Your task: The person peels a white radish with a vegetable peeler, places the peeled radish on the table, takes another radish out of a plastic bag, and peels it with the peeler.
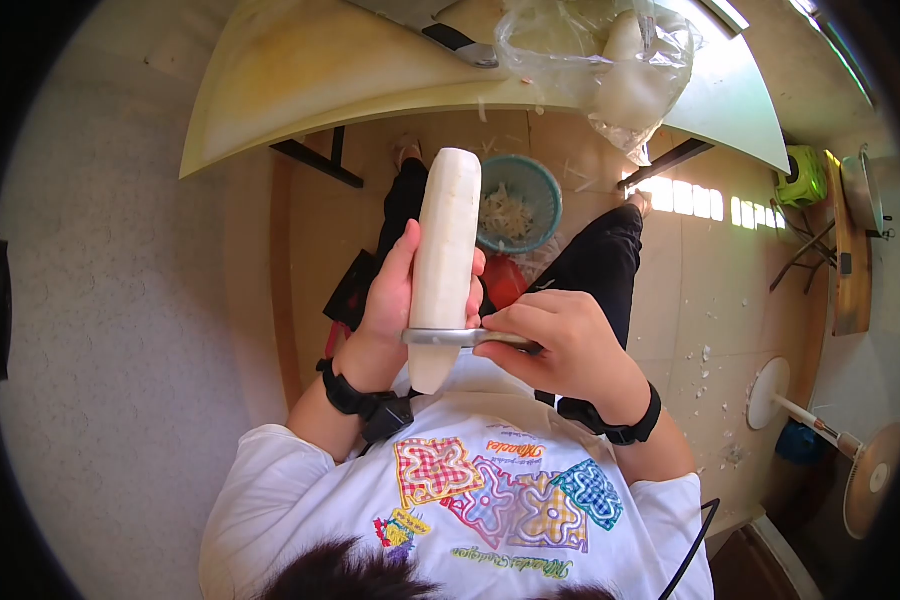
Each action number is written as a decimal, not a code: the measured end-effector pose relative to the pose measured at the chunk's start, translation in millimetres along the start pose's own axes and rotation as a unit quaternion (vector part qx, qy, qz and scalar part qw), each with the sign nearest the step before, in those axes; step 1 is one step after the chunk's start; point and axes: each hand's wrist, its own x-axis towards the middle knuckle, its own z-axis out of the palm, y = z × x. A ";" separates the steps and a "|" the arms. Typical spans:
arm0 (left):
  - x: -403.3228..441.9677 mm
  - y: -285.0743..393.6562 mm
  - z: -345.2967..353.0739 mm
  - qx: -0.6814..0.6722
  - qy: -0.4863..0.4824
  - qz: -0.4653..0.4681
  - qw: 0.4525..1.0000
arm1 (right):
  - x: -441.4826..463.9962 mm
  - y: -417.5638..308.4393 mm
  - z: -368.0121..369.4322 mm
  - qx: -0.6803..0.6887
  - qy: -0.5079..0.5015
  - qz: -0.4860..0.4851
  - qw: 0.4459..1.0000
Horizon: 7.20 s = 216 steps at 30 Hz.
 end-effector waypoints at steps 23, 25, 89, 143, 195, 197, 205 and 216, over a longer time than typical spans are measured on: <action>-12.7 1.8 22.8 0.079 0.054 -0.077 0.992 | -1.9 10.3 -14.5 -0.043 0.102 0.067 0.992; -12.2 1.9 28.6 0.050 0.073 -0.055 0.995 | -2.2 14.2 -13.2 -0.057 0.127 0.061 0.988; -37.0 16.8 5.9 0.121 0.014 -0.018 0.992 | 22.9 35.7 -33.4 0.084 0.203 0.287 0.932; -32.1 19.5 26.5 0.097 -0.047 -0.024 0.994 | 15.2 15.7 -5.1 0.286 0.127 0.318 0.895; -21.3 14.5 10.7 0.062 0.050 -0.092 0.993 | 5.3 9.9 4.1 -0.079 0.095 0.003 0.992; -21.4 15.3 13.1 0.076 0.060 -0.088 0.991 | 6.0 10.4 3.9 -0.078 0.100 -0.001 0.992; -23.3 12.6 6.1 0.087 0.008 -0.124 0.988 | 7.6 21.8 -7.2 -0.096 0.161 0.035 0.982; -29.3 13.3 12.0 0.127 0.037 -0.108 0.985 | 10.8 21.3 -17.6 -0.100 0.186 0.084 0.974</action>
